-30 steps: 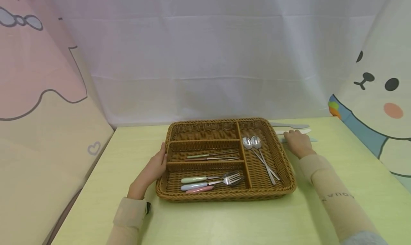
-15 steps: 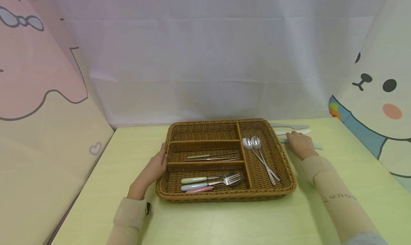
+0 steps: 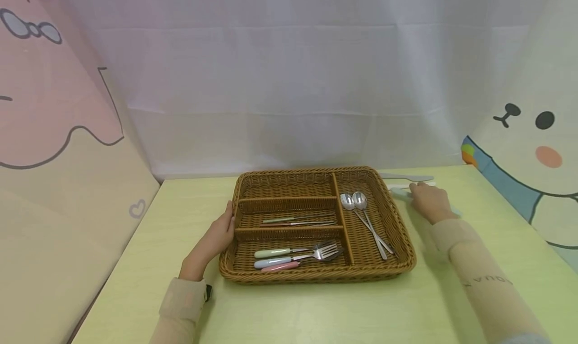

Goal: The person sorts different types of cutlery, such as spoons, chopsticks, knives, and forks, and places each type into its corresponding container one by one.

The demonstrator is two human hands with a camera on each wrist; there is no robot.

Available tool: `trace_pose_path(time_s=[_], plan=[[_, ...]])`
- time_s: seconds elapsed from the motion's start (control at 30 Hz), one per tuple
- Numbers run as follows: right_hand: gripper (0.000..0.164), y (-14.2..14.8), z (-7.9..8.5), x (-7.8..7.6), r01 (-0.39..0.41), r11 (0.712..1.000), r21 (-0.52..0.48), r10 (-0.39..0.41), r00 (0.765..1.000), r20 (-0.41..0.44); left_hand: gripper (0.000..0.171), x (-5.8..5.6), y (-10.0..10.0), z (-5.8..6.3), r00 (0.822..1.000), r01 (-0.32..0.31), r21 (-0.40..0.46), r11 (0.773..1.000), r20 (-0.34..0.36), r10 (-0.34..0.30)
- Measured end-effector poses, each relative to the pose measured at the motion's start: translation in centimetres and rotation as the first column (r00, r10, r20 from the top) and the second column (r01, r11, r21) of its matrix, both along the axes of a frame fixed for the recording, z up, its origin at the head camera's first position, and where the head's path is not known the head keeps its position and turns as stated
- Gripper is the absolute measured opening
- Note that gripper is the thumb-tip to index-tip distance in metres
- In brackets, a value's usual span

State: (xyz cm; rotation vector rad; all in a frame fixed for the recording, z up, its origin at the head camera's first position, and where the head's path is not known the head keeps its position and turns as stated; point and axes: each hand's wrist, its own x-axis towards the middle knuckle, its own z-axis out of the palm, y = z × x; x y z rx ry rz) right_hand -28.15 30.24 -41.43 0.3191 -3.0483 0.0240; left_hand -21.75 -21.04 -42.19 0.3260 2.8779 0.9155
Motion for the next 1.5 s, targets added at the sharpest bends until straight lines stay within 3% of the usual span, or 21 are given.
trace_pose_path(time_s=[0.27, 0.53, 0.87, 1.17, 1.37, 1.5], plan=[[0.005, 0.0, 1.0, 0.1, 0.018, 1.000, -0.012, -0.018, 1.000, 0.007, 0.054, 0.1, 0.0, 0.1, 1.000, 0.001, -0.001, 1.000, 0.011, -0.001], [0.006, -0.8, 2.3, 0.4, -0.019, 0.999, -0.043, 0.016, 0.997, -0.071, 0.054, 0.1, 0.1, 0.2, 1.000, -0.001, 0.009, 1.000, 0.010, 0.001], [0.005, -3.0, 4.0, 0.5, -0.063, 0.998, 0.002, 0.063, 0.992, -0.108, 0.054, 0.1, 0.1, 0.1, 1.000, 0.003, 0.008, 1.000, 0.005, -0.003], [0.008, -5.5, 4.5, 0.4, -0.140, 0.990, 0.024, 0.142, 0.959, -0.245, 0.054, 0.1, 0.1, 0.1, 1.000, 0.007, 0.025, 1.000, 0.016, -0.007], [0.007, -7.8, 4.9, 0.4, -0.173, 0.982, 0.076, 0.187, 0.946, -0.263, 0.054, 0.1, 0.1, 0.1, 1.000, 0.006, 0.025, 1.000, 0.019, -0.006], [0.004, -9.4, 5.1, 0.3, -0.210, 0.972, 0.105, 0.233, 0.921, -0.311, 0.054, 0.0, 0.1, 0.1, 1.000, 0.005, 0.023, 1.000, 0.012, -0.006]])
